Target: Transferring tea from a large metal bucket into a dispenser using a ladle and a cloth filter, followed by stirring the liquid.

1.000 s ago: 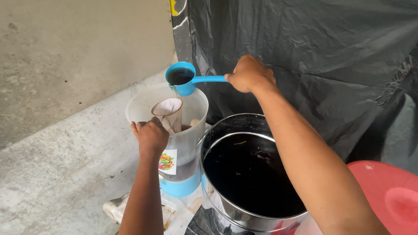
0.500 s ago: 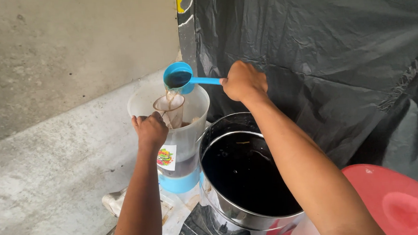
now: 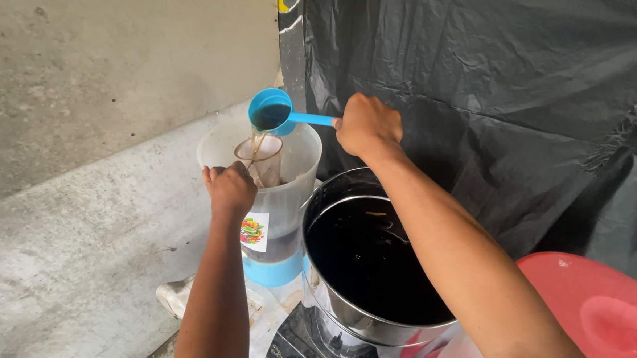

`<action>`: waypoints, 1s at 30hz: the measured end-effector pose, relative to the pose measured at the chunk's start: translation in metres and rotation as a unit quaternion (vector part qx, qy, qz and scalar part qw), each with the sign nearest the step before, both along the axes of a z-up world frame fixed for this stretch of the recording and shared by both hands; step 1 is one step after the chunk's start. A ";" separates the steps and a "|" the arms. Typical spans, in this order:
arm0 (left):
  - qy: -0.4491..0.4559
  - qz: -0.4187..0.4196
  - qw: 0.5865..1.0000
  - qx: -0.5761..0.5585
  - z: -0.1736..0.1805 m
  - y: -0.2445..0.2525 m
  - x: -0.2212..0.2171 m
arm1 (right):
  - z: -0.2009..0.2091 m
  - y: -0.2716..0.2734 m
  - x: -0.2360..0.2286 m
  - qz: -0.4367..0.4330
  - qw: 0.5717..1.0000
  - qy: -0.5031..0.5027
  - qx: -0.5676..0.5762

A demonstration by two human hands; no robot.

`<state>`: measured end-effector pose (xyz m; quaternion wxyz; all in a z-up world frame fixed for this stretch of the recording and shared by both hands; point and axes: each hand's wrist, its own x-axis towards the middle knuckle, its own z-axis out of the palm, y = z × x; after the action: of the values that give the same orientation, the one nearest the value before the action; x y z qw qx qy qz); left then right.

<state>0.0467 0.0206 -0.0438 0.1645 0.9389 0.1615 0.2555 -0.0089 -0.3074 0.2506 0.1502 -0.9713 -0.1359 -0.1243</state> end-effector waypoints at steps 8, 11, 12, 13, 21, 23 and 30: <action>0.003 -0.004 1.000 0.000 0.016 -0.006 -0.012 | 0.005 -0.006 -0.006 0.001 1.000 0.008 0.004; 0.007 -0.005 1.000 -0.001 0.010 -0.005 -0.012 | 0.003 -0.007 -0.006 0.001 1.000 0.009 0.008; 0.002 0.005 1.000 -0.012 0.009 -0.005 -0.009 | 0.003 -0.007 -0.005 0.002 1.000 0.005 0.010; 0.001 0.003 1.000 -0.010 0.011 -0.002 -0.010 | 0.004 -0.007 -0.005 0.000 1.000 0.004 0.012; 0.012 0.012 1.000 -0.005 0.016 -0.010 -0.020 | 0.002 -0.010 -0.010 0.005 1.000 -0.008 0.005; 0.015 0.011 1.000 -0.008 0.019 -0.011 -0.023 | -0.004 -0.009 -0.004 0.007 1.000 -0.017 0.001; 0.020 -0.001 1.000 -0.003 0.027 -0.012 -0.028 | -0.009 -0.011 0.001 0.008 0.999 -0.038 -0.027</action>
<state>0.0190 0.0087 -0.0169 0.1644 0.9435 0.1645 0.2361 -0.0083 -0.3179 0.2411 0.1198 -0.9684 -0.1531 -0.1561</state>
